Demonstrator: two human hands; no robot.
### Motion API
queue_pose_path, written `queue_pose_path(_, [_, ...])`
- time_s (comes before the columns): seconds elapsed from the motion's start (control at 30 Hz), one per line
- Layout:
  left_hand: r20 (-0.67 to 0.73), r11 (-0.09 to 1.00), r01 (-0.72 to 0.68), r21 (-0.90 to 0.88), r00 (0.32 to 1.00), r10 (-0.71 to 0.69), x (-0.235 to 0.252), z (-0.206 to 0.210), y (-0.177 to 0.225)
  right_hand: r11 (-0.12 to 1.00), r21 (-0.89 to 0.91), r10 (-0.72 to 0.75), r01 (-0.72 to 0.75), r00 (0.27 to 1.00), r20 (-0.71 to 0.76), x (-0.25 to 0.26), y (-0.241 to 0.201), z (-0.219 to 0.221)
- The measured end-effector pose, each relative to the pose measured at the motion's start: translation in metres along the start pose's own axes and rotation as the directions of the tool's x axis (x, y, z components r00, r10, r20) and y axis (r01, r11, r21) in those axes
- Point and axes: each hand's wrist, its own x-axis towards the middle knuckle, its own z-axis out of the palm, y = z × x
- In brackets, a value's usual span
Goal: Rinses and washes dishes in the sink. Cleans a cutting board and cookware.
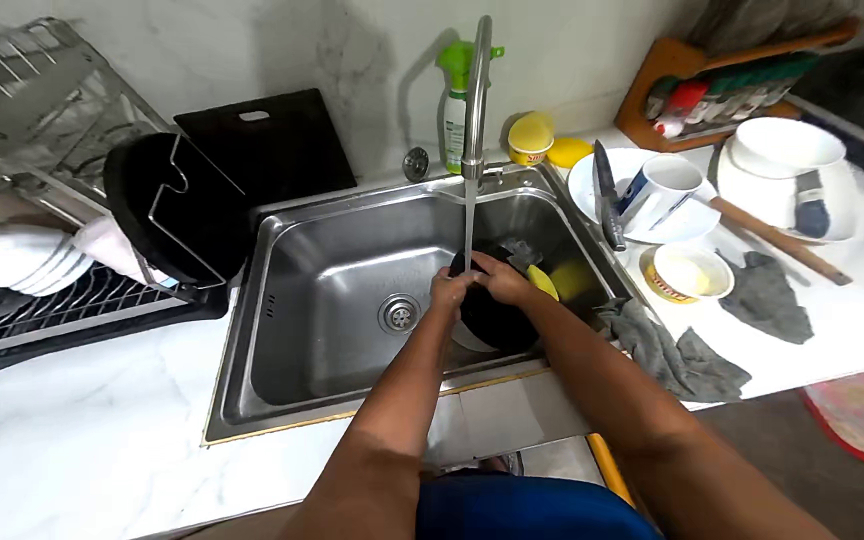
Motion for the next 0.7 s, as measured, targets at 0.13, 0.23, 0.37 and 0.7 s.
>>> queue_pose_path(0.13, [-0.064,0.961,-0.100,-0.257,0.994,0.086,-0.034,-0.049,0.016,0.986,-0.162,0.001,-0.028,0.986,-0.169,0.029,0.013,0.000])
queue_pose_path(0.23, [-0.082,0.915,-0.125,-0.384,0.992,0.101,-0.044,-0.075,0.019,0.944,-0.259,0.110,-0.205,0.934,-0.339,0.050,-0.033,0.007])
queue_pose_path(0.37, [-0.107,0.898,-0.165,-0.408,0.985,0.132,-0.043,-0.091,0.016,0.871,-0.379,-0.357,0.312,0.932,-0.055,0.071,-0.077,0.051])
queue_pose_path(0.7, [-0.258,0.804,-0.282,-0.524,0.952,0.166,-0.040,-0.087,0.023,0.812,0.453,0.526,-0.369,0.799,-0.292,0.025,-0.020,0.002])
